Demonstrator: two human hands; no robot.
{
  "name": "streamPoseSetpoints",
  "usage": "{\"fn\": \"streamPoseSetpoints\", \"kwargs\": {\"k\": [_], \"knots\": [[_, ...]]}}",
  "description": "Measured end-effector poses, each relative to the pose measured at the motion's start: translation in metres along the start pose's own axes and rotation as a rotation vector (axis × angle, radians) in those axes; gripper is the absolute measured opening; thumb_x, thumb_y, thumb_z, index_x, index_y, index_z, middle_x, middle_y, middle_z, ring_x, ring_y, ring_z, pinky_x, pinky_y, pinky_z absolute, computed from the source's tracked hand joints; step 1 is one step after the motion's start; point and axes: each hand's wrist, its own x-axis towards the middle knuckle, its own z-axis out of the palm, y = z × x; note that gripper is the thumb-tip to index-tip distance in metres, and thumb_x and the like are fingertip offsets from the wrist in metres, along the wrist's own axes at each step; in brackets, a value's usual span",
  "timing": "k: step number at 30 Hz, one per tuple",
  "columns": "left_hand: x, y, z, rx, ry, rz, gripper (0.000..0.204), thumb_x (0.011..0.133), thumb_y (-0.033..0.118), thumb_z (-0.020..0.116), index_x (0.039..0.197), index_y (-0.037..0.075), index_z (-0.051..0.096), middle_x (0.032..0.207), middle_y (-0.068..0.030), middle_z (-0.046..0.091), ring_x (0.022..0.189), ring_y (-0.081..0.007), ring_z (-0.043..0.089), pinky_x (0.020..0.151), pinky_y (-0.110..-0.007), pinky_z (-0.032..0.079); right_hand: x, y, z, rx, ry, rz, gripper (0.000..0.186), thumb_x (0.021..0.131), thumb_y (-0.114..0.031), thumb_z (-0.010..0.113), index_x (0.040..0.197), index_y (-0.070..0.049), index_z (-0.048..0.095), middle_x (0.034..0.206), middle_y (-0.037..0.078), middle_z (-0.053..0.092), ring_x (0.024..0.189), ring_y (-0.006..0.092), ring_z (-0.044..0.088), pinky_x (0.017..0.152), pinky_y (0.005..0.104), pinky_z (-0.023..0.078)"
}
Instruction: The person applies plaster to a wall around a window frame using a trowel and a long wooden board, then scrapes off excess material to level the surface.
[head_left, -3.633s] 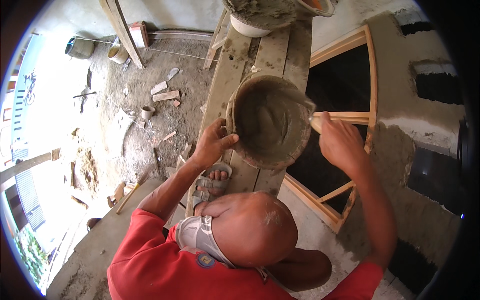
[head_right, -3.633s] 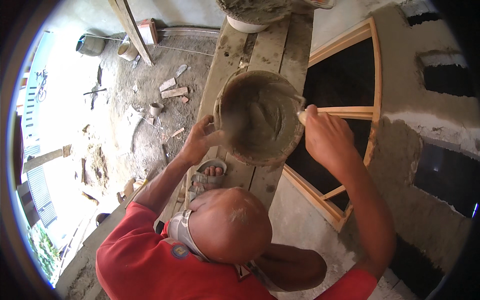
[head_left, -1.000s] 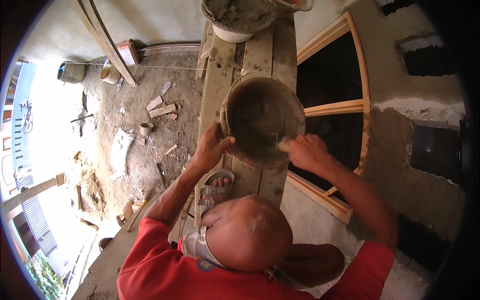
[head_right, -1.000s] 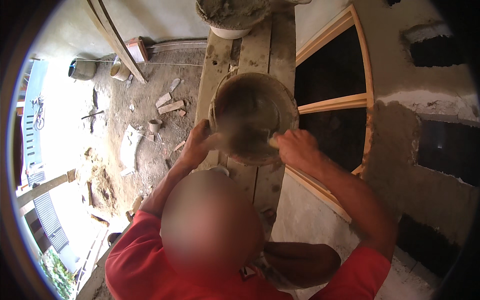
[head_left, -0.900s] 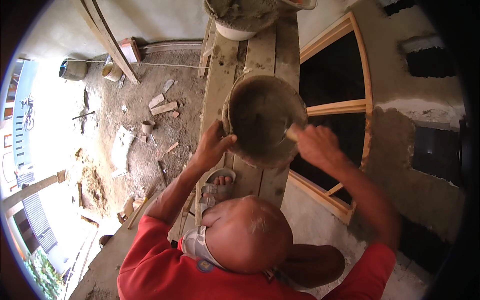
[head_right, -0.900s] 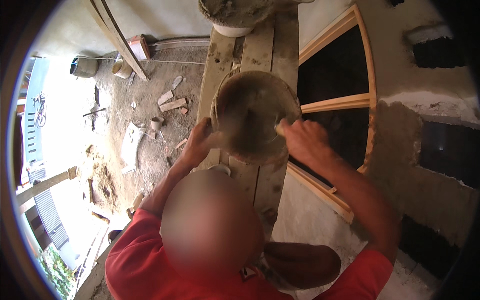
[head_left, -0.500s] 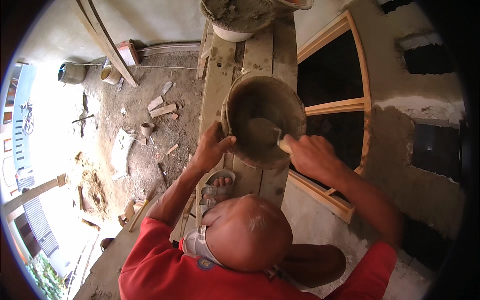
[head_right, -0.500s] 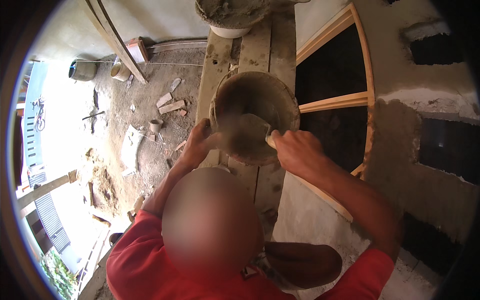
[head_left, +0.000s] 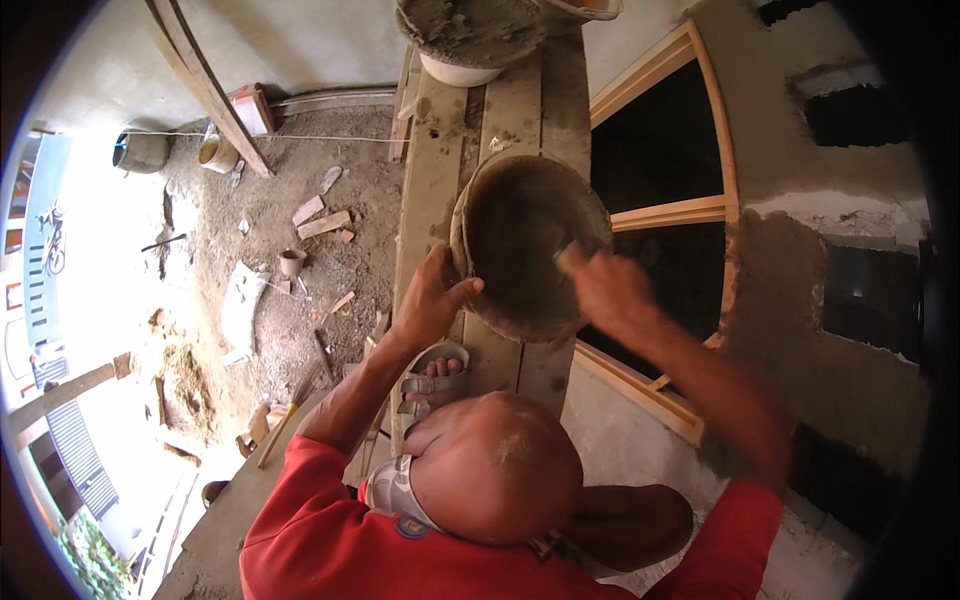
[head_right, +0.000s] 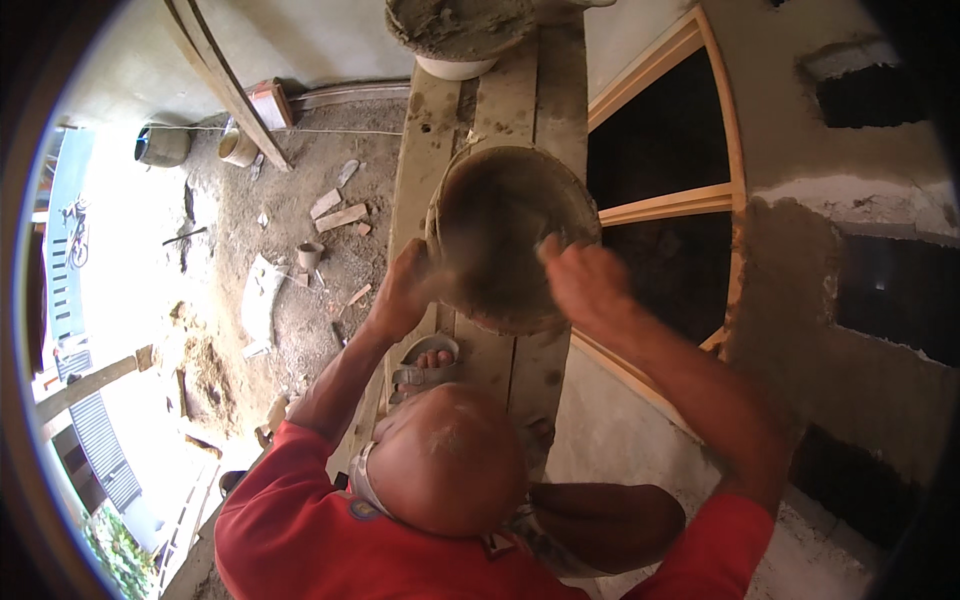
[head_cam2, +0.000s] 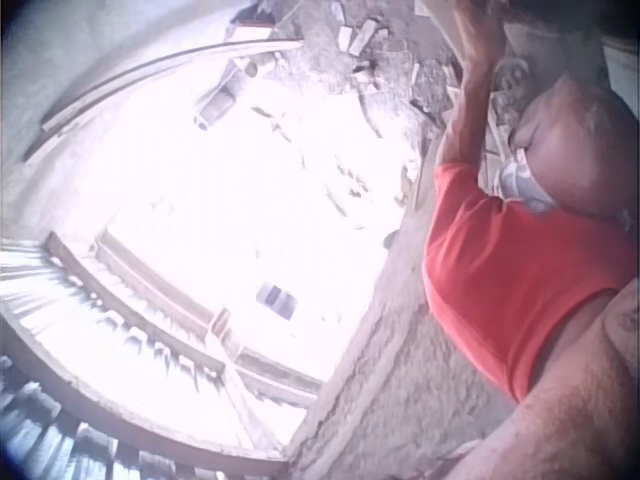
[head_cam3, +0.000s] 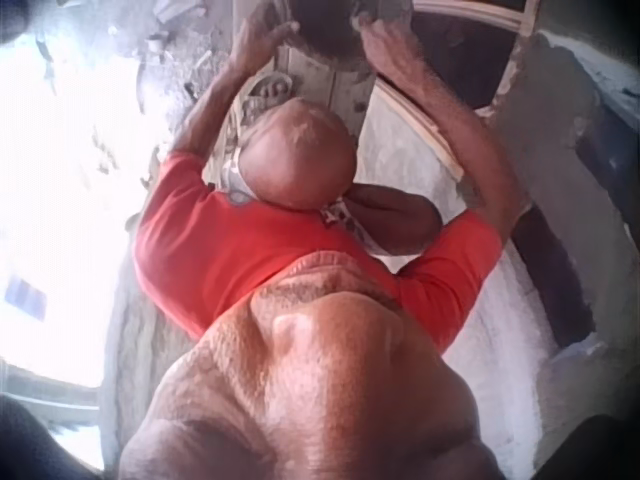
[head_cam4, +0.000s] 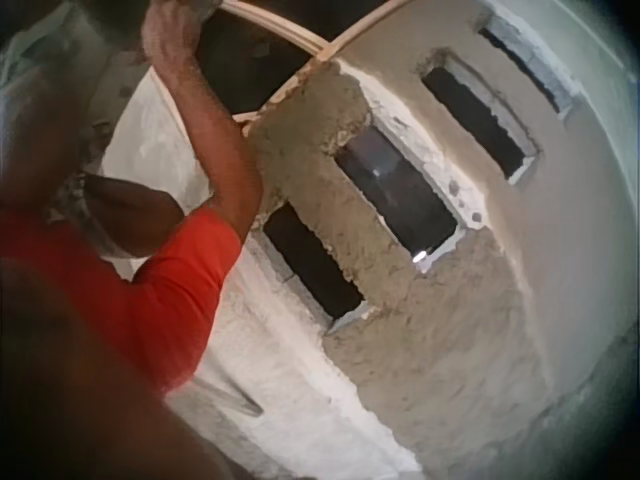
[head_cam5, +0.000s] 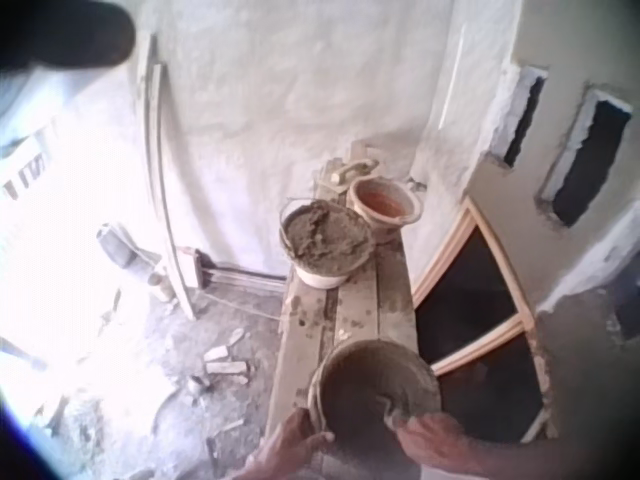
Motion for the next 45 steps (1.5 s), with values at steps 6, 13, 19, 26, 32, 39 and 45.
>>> {"fn": "streamPoseSetpoints", "kwargs": {"k": [6,13,19,26,32,39,45], "knots": [[-0.004,0.026,0.009,-0.059,0.004,-0.101,0.03,0.088,0.024,0.07,0.098,0.001,0.052,0.082,-0.0065,0.061,0.075,-0.0129,0.058,0.066,-0.03,0.048,-0.035,-0.011,-0.077,0.213,-0.231,-0.065,0.034,0.081,-0.01,0.054,0.114,-0.007,0.063,0.072,0.02,0.067,0.069,0.0397,0.068,0.066,0.0484,0.055],[0.007,0.015,0.015,0.065,0.01,0.035,0.039,0.087,0.013,0.071,0.111,-0.007,0.048,0.076,-0.0115,0.063,0.066,-0.0181,0.064,0.059,-0.031,0.052,-0.015,0.025,-0.026,0.104,-0.175,0.002,0.028,0.083,-0.013,0.055,0.108,-0.009,0.066,0.075,0.021,0.067,0.073,0.0393,0.068,0.07,0.0489,0.055],[0.001,0.008,0.012,-0.024,0.031,0.003,0.035,0.087,0.011,0.071,0.108,-0.006,0.048,0.075,-0.013,0.063,0.065,-0.0182,0.065,0.058,-0.032,0.052,-0.017,0.025,-0.083,0.039,0.019,0.071,0.027,0.081,-0.009,0.058,0.106,-0.002,0.064,0.072,0.021,0.067,0.072,0.0389,0.068,0.065,0.0487,0.055],[0.003,0.021,0.02,0.05,0.023,-0.015,0.032,0.086,0.01,0.071,0.102,-0.004,0.048,0.074,-0.0133,0.063,0.066,-0.0196,0.065,0.058,-0.032,0.052,-0.033,0.003,-0.038,0.274,-0.22,0.114,0.032,0.079,-0.01,0.056,0.107,0.001,0.064,0.078,0.025,0.067,0.075,0.0428,0.067,0.073,0.0504,0.054],[0.004,0.016,0.014,0.058,0.003,-0.026,0.036,0.087,0.01,0.071,0.108,-0.006,0.048,0.081,-0.0142,0.064,0.07,-0.0189,0.065,0.06,-0.033,0.053,-0.042,0.003,-0.059,0.27,-0.245,-0.026,0.033,0.08,-0.011,0.056,0.11,-0.002,0.063,0.077,0.023,0.067,0.076,0.0421,0.067,0.072,0.0502,0.054],[0.001,0.007,0.005,-0.008,0.01,-0.036,0.04,0.087,0.01,0.071,0.113,-0.009,0.048,0.082,-0.0133,0.062,0.069,-0.0182,0.063,0.06,-0.033,0.053,-0.028,0.024,-0.106,0.012,0.101,0.054,0.017,0.084,-0.009,0.057,0.099,-0.003,0.062,0.073,0.02,0.067,0.072,0.0369,0.069,0.063,0.0453,0.055],[0.005,0.018,0.011,0.031,-0.02,0.0,0.039,0.086,0.008,0.071,0.113,-0.008,0.048,0.081,-0.0119,0.061,0.071,-0.0164,0.063,0.059,-0.031,0.053,0.007,0.022,-0.021,0.013,0.006,-0.022,0.033,0.085,-0.008,0.055,0.117,0.0,0.06,0.072,0.018,0.066,0.069,0.0355,0.069,0.059,0.0435,0.055]]}}
